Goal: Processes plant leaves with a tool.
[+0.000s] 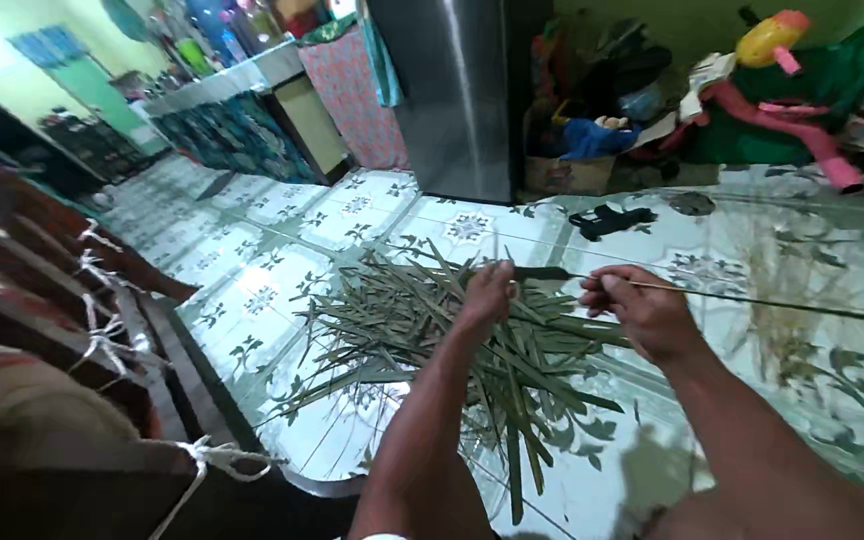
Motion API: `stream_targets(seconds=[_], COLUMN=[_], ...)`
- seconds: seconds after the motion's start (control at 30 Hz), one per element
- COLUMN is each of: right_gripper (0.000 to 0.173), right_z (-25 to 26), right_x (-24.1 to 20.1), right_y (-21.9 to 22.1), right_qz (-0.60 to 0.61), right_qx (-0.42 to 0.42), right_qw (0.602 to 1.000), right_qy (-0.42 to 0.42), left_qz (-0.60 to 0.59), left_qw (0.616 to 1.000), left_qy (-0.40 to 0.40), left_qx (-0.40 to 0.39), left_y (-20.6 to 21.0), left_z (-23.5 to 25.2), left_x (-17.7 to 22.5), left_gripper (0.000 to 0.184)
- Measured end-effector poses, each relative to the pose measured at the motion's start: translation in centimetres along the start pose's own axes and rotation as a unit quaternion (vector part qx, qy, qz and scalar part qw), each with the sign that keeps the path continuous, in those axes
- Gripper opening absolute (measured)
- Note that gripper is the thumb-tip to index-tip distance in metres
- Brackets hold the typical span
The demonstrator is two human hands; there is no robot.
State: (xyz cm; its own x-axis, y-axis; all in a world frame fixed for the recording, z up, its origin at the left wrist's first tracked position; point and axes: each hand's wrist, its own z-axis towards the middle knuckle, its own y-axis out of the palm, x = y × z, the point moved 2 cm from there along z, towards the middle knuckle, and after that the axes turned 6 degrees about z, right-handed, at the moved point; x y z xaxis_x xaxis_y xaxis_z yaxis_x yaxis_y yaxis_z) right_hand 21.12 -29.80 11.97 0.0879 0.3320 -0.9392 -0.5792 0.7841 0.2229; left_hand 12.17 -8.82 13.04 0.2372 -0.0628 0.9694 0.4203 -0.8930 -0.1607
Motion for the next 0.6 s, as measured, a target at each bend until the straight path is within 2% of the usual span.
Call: stream_targets(seconds=[0.1, 0.17, 0.2, 0.37, 0.47, 0.6], right_gripper=[0.022, 0.022, 0.022, 0.023, 0.027, 0.025], right_z=[0.4, 0.6, 0.6, 0.3, 0.6, 0.6], right_x=[0.1, 0.4, 0.6, 1.2, 3.0, 4.3], right_y=[-1.7, -2.3, -2.5, -2.1, -1.7, -0.8], right_qz=[-0.051, -0.082, -0.101, -0.167, -0.198, -0.213], right_qx=[0.034, 0.051, 0.054, 0.051, 0.022, 0.011], right_qw=[0.998, 0.995, 0.993, 0.985, 0.98, 0.976], right_qy=[-0.013, -0.009, -0.007, 0.012, 0.02, 0.05], left_qz=[0.159, 0.282, 0.308, 0.3, 0.277, 0.294], left_qw=[0.987, 0.959, 0.951, 0.953, 0.957, 0.944], left_qy=[-0.013, -0.018, -0.009, 0.039, 0.052, 0.087], left_qx=[0.036, 0.007, -0.004, -0.035, -0.062, -0.118], left_y=[-1.2, -2.0, -2.1, -1.3, -0.1, 1.5], left_z=[1.3, 1.6, 1.7, 0.5, -0.5, -1.9], left_x=[-1.6, -2.1, -2.6, -1.5, -1.1, -1.9], left_gripper=[0.042, 0.041, 0.044, 0.054, 0.052, 0.048])
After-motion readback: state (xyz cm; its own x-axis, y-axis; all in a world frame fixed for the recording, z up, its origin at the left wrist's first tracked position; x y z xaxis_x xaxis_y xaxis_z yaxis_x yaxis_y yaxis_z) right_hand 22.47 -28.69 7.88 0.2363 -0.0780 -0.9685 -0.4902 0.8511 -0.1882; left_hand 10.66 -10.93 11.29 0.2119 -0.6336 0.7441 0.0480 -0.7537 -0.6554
